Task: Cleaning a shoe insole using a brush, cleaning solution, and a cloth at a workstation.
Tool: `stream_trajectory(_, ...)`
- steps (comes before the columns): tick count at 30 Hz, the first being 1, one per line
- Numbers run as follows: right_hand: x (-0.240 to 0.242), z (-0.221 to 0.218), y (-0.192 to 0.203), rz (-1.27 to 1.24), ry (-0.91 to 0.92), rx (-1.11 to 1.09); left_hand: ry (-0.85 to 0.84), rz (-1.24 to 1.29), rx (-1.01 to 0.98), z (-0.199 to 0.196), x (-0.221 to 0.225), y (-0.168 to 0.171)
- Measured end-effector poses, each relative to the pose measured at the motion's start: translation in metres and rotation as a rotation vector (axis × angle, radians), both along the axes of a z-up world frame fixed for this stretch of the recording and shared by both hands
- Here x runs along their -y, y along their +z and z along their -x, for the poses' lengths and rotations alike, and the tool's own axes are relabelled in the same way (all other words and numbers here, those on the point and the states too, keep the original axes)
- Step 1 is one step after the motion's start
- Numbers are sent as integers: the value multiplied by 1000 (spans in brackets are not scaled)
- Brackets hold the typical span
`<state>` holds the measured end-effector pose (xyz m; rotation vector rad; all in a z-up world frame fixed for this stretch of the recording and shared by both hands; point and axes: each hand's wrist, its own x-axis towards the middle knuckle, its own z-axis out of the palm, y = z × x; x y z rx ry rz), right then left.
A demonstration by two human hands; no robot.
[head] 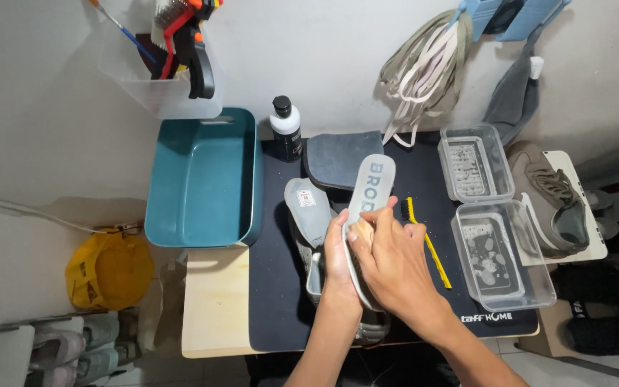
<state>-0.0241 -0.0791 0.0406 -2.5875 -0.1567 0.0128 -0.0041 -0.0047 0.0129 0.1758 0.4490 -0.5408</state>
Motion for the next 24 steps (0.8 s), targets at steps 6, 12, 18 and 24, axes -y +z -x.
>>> stream_trajectory(6, 2, -42, -19, 217, -165, 466, 27, -118, -30, -10, -2, -33)
stream_trajectory(12, 25, -57, 21, -310, -188, 186, 29, -41, -28, -3, -11, -36)
stream_trajectory(18, 2, -27, -15, -10, -67, 83, 102, -42, -34, -13, -1, -41)
stream_trajectory(24, -3, 17, 33, -67, -87, -365, 16, -13, 17, -12, -10, -40)
